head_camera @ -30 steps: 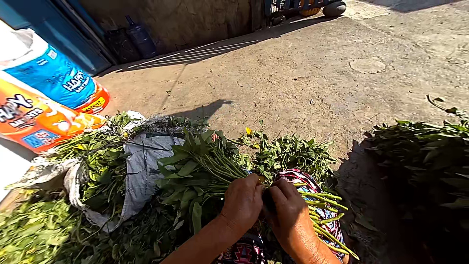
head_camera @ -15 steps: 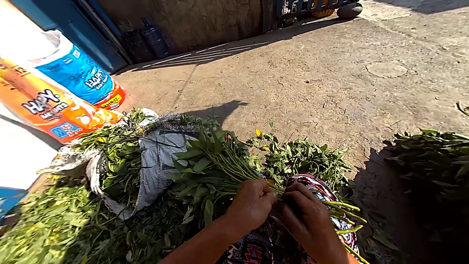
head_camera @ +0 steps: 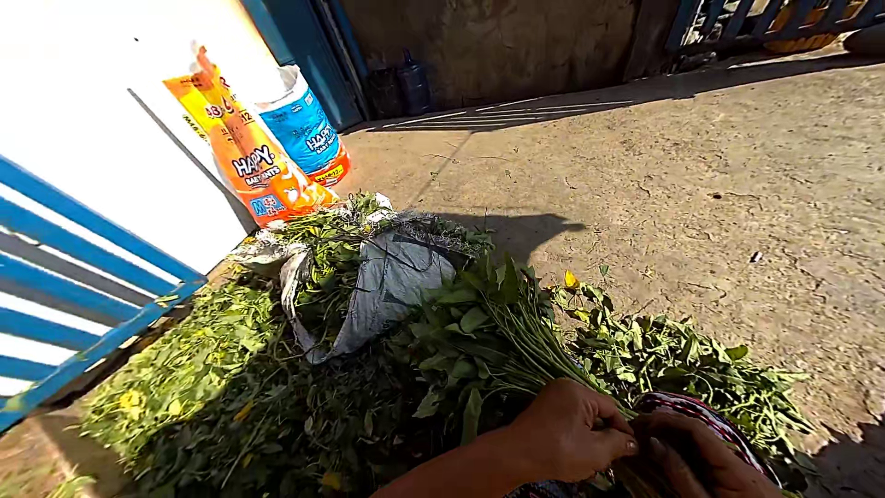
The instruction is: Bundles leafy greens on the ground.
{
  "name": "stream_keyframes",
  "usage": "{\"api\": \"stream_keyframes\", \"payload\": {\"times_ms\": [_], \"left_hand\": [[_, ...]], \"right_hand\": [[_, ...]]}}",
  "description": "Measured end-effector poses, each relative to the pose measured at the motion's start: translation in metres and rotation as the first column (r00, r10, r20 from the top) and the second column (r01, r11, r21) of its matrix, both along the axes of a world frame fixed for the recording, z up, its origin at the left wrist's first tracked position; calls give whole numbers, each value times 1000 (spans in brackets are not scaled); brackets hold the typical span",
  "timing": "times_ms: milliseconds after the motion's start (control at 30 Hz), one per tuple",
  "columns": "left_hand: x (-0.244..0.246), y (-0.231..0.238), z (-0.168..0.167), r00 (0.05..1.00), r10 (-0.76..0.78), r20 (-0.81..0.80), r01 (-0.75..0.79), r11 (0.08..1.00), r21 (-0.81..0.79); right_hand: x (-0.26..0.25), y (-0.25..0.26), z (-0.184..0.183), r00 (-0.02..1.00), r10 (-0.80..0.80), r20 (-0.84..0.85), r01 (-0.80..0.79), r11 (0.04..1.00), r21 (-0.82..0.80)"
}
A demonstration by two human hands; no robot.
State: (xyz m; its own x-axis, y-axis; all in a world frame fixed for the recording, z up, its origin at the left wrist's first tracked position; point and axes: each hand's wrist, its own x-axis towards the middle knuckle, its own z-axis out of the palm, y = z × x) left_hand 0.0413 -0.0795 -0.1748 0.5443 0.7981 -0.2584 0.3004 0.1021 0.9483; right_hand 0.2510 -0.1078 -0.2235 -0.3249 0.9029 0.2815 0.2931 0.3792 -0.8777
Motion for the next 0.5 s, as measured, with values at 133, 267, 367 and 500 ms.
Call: {"api": "stream_keyframes", "payload": {"times_ms": [133, 267, 367, 500], "left_hand": [[10, -5, -10, 994, 43, -101, -2, 926, 378], [25, -17, -29, 934, 264, -240, 81, 497, 864], [31, -22, -40, 877, 420, -231, 188, 141, 972], [32, -17, -50, 880, 438, -184, 239, -75, 968]], "right_hand": [[-3, -1, 2, 993, -41, 112, 36, 998, 41], [-4, -1, 6, 990, -77, 116, 78, 997, 0], [-4, 6, 7, 986, -116, 124, 120, 993, -24], [-1, 19, 12, 980, -127, 151, 150, 977, -153]]}}
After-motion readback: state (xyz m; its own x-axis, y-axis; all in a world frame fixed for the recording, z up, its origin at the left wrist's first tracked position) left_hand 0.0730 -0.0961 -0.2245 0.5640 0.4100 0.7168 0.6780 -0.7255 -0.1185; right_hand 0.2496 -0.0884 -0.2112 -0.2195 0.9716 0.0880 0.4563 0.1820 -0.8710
